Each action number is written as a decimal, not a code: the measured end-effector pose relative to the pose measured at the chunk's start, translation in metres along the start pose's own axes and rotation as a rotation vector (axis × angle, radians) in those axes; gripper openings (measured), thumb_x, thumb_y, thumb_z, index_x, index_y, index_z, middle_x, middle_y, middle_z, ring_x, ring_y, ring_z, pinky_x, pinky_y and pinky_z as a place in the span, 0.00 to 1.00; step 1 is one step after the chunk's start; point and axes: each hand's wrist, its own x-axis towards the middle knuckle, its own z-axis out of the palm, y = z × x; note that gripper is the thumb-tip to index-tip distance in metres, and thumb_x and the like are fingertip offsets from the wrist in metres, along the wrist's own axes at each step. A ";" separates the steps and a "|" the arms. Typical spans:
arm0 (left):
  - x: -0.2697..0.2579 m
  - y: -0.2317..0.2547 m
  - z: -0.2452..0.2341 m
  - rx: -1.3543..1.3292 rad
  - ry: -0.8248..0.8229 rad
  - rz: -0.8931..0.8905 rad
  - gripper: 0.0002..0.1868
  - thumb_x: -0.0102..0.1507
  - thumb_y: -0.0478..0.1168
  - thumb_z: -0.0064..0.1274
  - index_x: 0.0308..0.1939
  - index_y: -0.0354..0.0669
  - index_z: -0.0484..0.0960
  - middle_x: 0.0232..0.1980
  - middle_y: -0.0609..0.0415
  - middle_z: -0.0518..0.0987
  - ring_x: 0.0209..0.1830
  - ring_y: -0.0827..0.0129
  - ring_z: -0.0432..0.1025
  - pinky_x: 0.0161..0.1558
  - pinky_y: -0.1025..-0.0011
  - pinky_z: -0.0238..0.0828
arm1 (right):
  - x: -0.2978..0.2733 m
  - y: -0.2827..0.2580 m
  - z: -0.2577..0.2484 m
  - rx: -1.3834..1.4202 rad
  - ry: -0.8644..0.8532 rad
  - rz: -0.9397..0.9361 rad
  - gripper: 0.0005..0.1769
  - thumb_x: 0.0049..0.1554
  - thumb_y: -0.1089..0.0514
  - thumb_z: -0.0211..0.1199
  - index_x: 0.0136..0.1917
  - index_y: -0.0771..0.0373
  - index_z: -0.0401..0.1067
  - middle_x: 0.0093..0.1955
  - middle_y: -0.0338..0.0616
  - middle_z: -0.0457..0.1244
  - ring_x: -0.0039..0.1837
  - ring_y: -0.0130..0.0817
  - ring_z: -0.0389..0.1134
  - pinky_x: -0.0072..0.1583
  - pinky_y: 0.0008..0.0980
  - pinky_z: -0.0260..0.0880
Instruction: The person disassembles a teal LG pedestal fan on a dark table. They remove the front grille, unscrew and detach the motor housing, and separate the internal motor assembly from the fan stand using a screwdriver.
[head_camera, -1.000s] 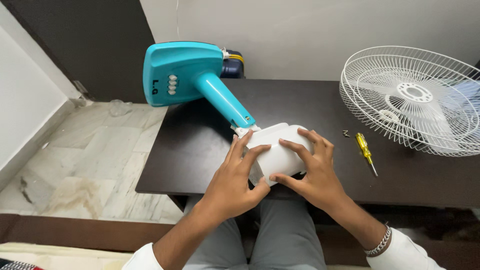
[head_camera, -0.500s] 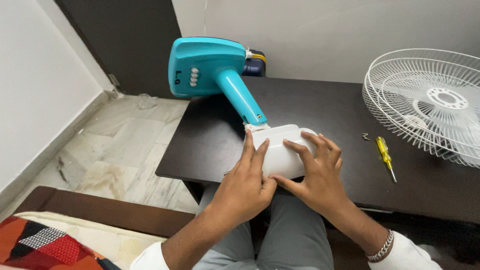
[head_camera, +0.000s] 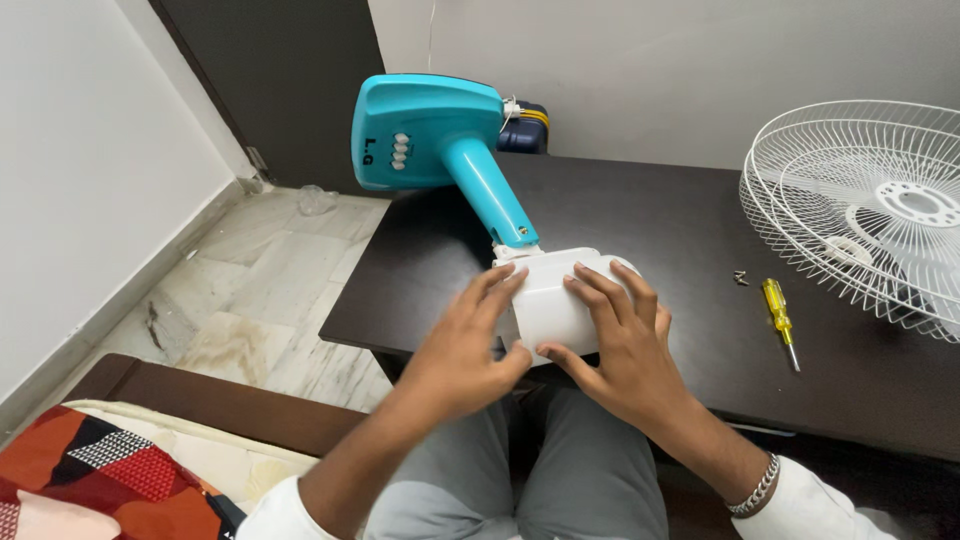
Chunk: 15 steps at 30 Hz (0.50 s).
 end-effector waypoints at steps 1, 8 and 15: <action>0.002 -0.006 -0.002 0.057 -0.009 0.053 0.39 0.56 0.44 0.58 0.72 0.49 0.68 0.76 0.44 0.62 0.71 0.40 0.63 0.64 0.49 0.63 | 0.001 0.000 -0.001 -0.004 0.010 -0.013 0.46 0.53 0.31 0.64 0.74 0.58 0.59 0.76 0.45 0.53 0.81 0.51 0.41 0.70 0.64 0.44; 0.006 -0.032 -0.003 -0.173 -0.109 0.112 0.34 0.57 0.44 0.57 0.69 0.59 0.71 0.78 0.46 0.57 0.72 0.43 0.61 0.64 0.50 0.67 | 0.001 -0.004 -0.004 -0.072 -0.018 -0.054 0.35 0.56 0.31 0.60 0.73 0.43 0.67 0.75 0.48 0.52 0.79 0.52 0.39 0.70 0.64 0.39; 0.011 -0.043 -0.002 -0.312 -0.118 0.176 0.30 0.56 0.44 0.58 0.62 0.50 0.71 0.69 0.48 0.62 0.71 0.48 0.60 0.61 0.56 0.71 | 0.002 -0.010 -0.006 -0.040 -0.025 -0.007 0.33 0.56 0.33 0.62 0.71 0.43 0.68 0.76 0.49 0.52 0.80 0.54 0.39 0.71 0.63 0.39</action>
